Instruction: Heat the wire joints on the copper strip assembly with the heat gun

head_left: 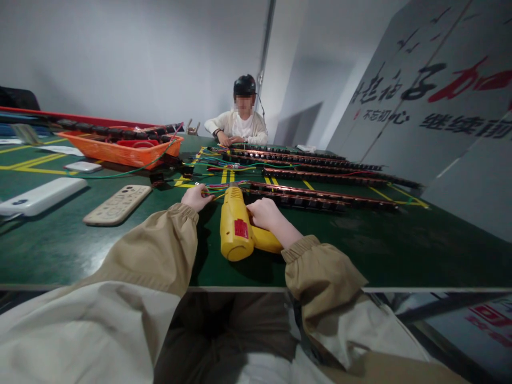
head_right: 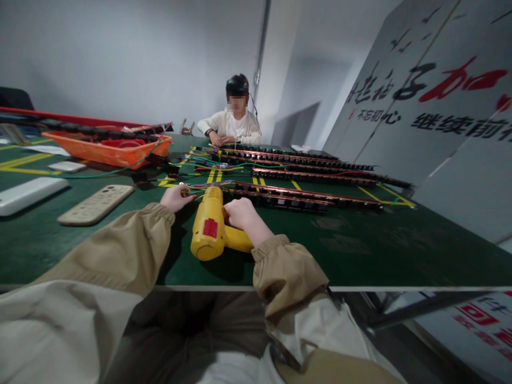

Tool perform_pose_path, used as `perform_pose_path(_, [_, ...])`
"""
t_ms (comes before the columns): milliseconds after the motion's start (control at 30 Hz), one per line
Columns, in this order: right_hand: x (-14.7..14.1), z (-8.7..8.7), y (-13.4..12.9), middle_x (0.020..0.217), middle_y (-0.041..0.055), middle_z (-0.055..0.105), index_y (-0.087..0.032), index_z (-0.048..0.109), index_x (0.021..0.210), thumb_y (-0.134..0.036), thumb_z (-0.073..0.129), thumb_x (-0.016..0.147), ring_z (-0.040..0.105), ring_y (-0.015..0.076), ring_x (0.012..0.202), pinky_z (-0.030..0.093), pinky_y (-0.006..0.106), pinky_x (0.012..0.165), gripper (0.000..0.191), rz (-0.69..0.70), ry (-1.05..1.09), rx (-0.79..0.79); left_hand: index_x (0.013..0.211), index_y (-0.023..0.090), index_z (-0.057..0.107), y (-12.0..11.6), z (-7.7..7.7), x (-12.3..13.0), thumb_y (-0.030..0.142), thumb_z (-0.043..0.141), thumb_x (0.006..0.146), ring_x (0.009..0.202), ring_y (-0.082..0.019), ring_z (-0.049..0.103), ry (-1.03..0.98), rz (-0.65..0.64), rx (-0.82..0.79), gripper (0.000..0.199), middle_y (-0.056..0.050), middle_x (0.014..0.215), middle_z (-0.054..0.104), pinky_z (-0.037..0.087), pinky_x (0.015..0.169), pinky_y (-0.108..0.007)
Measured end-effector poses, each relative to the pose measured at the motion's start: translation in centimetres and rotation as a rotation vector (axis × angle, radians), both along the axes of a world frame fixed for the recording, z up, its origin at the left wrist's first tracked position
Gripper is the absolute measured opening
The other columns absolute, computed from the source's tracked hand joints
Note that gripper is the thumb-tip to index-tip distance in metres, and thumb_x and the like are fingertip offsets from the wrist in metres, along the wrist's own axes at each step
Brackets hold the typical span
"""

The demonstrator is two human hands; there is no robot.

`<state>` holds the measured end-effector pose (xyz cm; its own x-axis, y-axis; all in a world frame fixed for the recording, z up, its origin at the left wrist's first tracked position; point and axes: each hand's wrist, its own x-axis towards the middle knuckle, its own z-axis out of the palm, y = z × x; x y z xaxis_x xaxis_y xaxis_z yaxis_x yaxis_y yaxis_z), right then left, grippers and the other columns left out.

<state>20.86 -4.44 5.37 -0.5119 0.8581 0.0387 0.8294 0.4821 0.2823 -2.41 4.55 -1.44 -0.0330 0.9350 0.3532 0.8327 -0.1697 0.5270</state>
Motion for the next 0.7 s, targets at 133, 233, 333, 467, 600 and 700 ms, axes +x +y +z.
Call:
perform_pose_path(133, [-1.5, 0.0, 0.2, 0.098, 0.0103, 0.069, -0.019, 0.067, 0.098, -0.024, 0.045, 0.081, 0.063, 0.0241, 0.091, 0.042, 0.031, 0.075, 0.029, 0.043, -0.006, -0.027, 0.086, 0.019, 0.056, 0.1, -0.2, -0.2, 0.029, 0.060, 0.066, 0.072, -0.016, 0.057, -0.112, -0.042, 0.038, 0.023, -0.001, 0.078, 0.061, 0.043, 0.066, -0.026])
perform_pose_path(233, [-2.6, -0.2, 0.2, 0.098, 0.0100, 0.069, -0.019, 0.067, 0.099, -0.021, 0.047, 0.079, 0.063, 0.0237, 0.093, 0.042, 0.030, 0.076, 0.029, 0.078, 0.024, -0.031, 0.091, 0.019, 0.053, 0.1, -0.1, -0.3, 0.022, 0.058, 0.062, 0.079, -0.016, 0.058, -0.248, -0.082, 0.061, 0.029, -0.001, 0.088, 0.063, 0.045, 0.075, -0.027])
perform_pose_path(333, [-3.5, -0.3, 0.2, 0.097, 0.0094, 0.069, -0.019, 0.068, 0.097, -0.023, 0.049, 0.078, 0.063, 0.0233, 0.092, 0.043, 0.029, 0.075, 0.027, 0.108, 0.046, -0.026, 0.088, 0.019, 0.052, 0.2, 0.2, -0.2, 0.018, 0.056, 0.061, 0.082, -0.016, 0.058, -0.431, -0.069, 0.044, 0.027, -0.001, 0.086, 0.062, 0.046, 0.079, -0.028])
perform_pose_path(467, [-4.5, -0.4, 0.4, 0.098, 0.0098, 0.070, -0.018, 0.069, 0.097, -0.023, 0.049, 0.078, 0.063, 0.0232, 0.092, 0.044, 0.029, 0.074, 0.028, 0.146, 0.030, -0.017, 0.089, 0.015, 0.050, 0.4, 0.9, 0.1, 0.012, 0.044, 0.068, 0.076, -0.013, 0.060, -0.682, -0.019, 0.058, 0.022, -0.003, 0.079, 0.062, 0.048, 0.074, -0.027])
perform_pose_path(600, [-5.1, -0.7, 0.8, 0.099, 0.0106, 0.069, -0.017, 0.069, 0.097, -0.027, 0.050, 0.079, 0.064, 0.0238, 0.090, 0.045, 0.030, 0.073, 0.028, 0.177, 0.016, 0.001, 0.098, 0.013, 0.050, 0.5, 1.0, -0.4, 0.013, 0.035, 0.075, 0.072, -0.013, 0.061, -0.711, 0.086, 0.039, 0.027, -0.006, 0.082, 0.063, 0.049, 0.065, -0.026])
perform_pose_path(700, [-5.3, -1.0, 1.0, 0.098, 0.0106, 0.069, -0.016, 0.069, 0.097, -0.028, 0.050, 0.079, 0.064, 0.0239, 0.090, 0.045, 0.030, 0.072, 0.029, 0.188, 0.015, 0.010, 0.087, 0.013, 0.057, 0.5, 0.8, -1.3, 0.011, 0.042, 0.070, 0.073, -0.015, 0.059, -0.601, 0.111, 0.020, 0.023, -0.005, 0.077, 0.064, 0.047, 0.070, -0.028])
